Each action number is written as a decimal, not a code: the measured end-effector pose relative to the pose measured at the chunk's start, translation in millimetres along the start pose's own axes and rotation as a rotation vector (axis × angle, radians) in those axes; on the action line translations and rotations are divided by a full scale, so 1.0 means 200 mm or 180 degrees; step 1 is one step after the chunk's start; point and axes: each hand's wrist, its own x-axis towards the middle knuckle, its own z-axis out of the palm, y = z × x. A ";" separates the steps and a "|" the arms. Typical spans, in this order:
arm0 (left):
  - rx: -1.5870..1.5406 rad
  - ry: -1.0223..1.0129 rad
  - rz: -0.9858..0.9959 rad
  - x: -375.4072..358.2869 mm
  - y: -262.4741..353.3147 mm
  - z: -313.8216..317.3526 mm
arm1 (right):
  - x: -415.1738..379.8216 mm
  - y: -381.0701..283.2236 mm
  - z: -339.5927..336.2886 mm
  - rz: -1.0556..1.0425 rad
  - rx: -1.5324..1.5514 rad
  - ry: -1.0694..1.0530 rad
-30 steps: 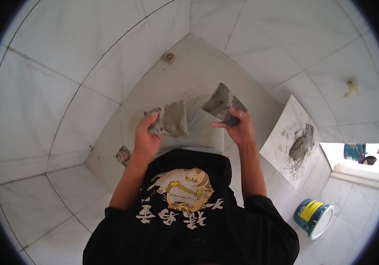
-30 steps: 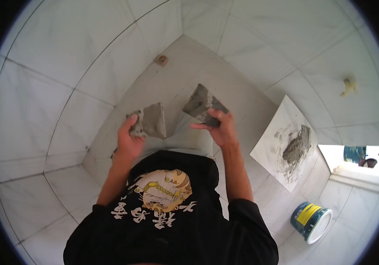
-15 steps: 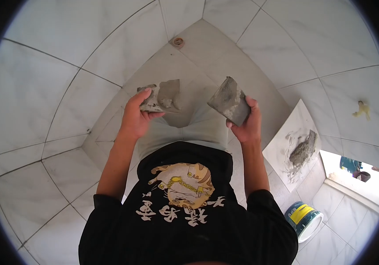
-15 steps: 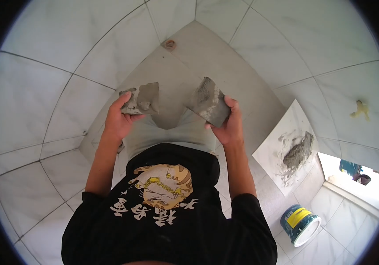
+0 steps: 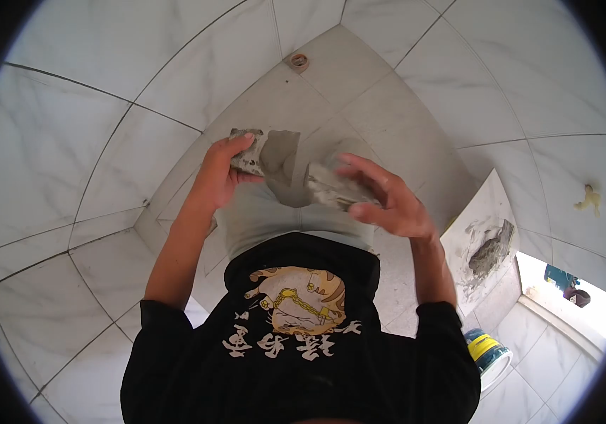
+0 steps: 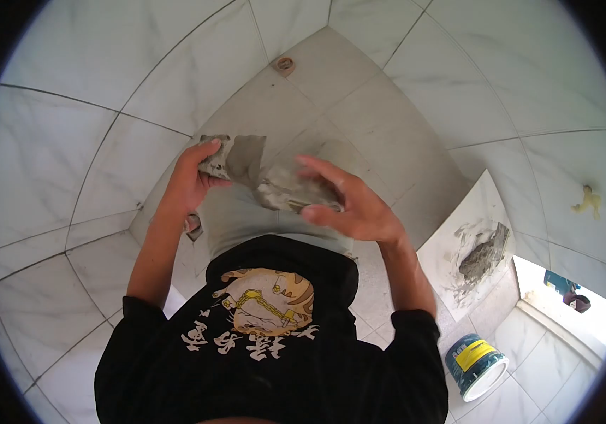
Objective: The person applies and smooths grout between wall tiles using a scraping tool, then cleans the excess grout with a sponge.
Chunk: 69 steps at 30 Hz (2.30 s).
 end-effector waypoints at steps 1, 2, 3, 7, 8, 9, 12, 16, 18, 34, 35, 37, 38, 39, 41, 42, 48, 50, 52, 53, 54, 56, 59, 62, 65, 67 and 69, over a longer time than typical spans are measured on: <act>0.0191 -0.0026 0.0008 0.01 0.02 -0.01 | 0.04 -0.08 0.04 -0.0139 -0.1433 0.0026; 0.0199 -0.0012 -0.0018 0.04 0.02 -0.02 | 0.09 -0.12 0.06 -0.0280 -0.2869 0.0056; 0.0310 -0.0011 -0.0078 0.07 0.03 -0.03 | 0.14 -0.10 0.06 -0.0270 -0.2848 0.0062; 0.0567 -0.0027 -0.0211 0.17 0.10 -0.02 | 0.33 -0.04 0.01 -0.1081 -0.3954 -0.0090; 0.0571 0.0056 -0.0223 0.21 0.10 -0.04 | 0.41 -0.02 0.00 -0.1059 -0.4249 -0.0268; 0.0568 0.0172 -0.0112 0.26 0.10 -0.07 | 0.48 0.00 -0.03 -0.1103 -0.4169 -0.0322; -0.0043 0.0431 0.0063 0.38 0.03 -0.29 | 0.66 0.11 -0.26 -0.0766 -0.3689 -0.0349; -0.1139 0.1065 0.0277 0.47 -0.26 -0.57 | 0.93 0.54 -0.53 0.0799 0.0730 -0.0256; -0.1001 0.1142 -0.0045 0.50 -0.46 -0.68 | 1.07 0.71 -0.61 0.0685 0.2303 0.0241; -0.0504 0.1426 -0.0322 0.65 -0.68 -0.83 | 2.28 1.45 -0.72 -0.0471 0.0660 0.2848; -0.0480 0.1514 -0.0363 0.65 -0.69 -0.84 | 2.32 1.52 -0.72 -0.0381 0.0457 0.3042; -0.0458 0.1585 -0.0409 0.65 -0.69 -0.84 | 2.31 1.45 -0.65 -0.0383 0.0700 0.3156; -0.0473 0.1563 -0.0414 0.65 -0.68 -0.84 | 2.31 1.40 -0.61 -0.0400 0.0946 0.3250; -0.0490 0.1544 -0.0416 0.66 -0.67 -0.83 | 2.33 1.39 -0.60 -0.0407 0.0935 0.3255; -0.0556 0.1524 -0.0402 0.67 -0.69 -0.86 | 2.36 1.38 -0.57 -0.0119 0.0722 0.3336; -0.0621 0.1524 -0.0391 0.66 -0.70 -0.86 | 2.32 1.39 -0.57 -0.0107 0.0724 0.3327; -0.0545 0.1383 -0.0409 0.67 -0.64 -0.81 | 2.03 1.44 -0.57 0.0367 0.1114 0.2429; -0.0413 0.1409 -0.0366 0.67 -0.66 -0.80 | 2.09 1.45 -0.62 -0.0086 0.1333 0.2882; -0.0259 0.1428 -0.0369 0.65 -0.67 -0.80 | 2.17 1.43 -0.66 -0.0259 0.1314 0.2980; -0.0364 0.1550 -0.0409 0.65 -0.67 -0.79 | 2.22 1.41 -0.66 -0.0439 0.1267 0.3063; -0.0474 0.1663 -0.0439 0.66 -0.67 -0.80 | 2.26 1.41 -0.65 -0.0458 0.1263 0.3060; -0.0498 0.1510 -0.0374 0.66 -0.70 -0.84 | 2.34 1.41 -0.62 -0.0118 0.0698 0.3447; -0.0453 0.1484 -0.0354 0.65 -0.74 -0.85 | 2.41 1.44 -0.53 -0.0412 0.0758 0.3661; -0.0376 0.1501 -0.0365 0.66 -0.69 -0.83 | 2.12 1.47 -0.63 -0.0005 0.0786 0.2135; -0.0378 0.1523 -0.0425 0.66 -0.67 -0.79 | 2.03 1.37 -0.67 0.0041 0.1798 0.2795; -0.0377 0.1599 -0.0444 0.66 -0.67 -0.79 | 2.07 1.33 -0.74 0.0176 0.1747 0.2714; -0.0482 0.1527 -0.0240 0.67 -0.68 -0.80 | 2.11 1.29 -0.81 0.0310 0.1684 0.2663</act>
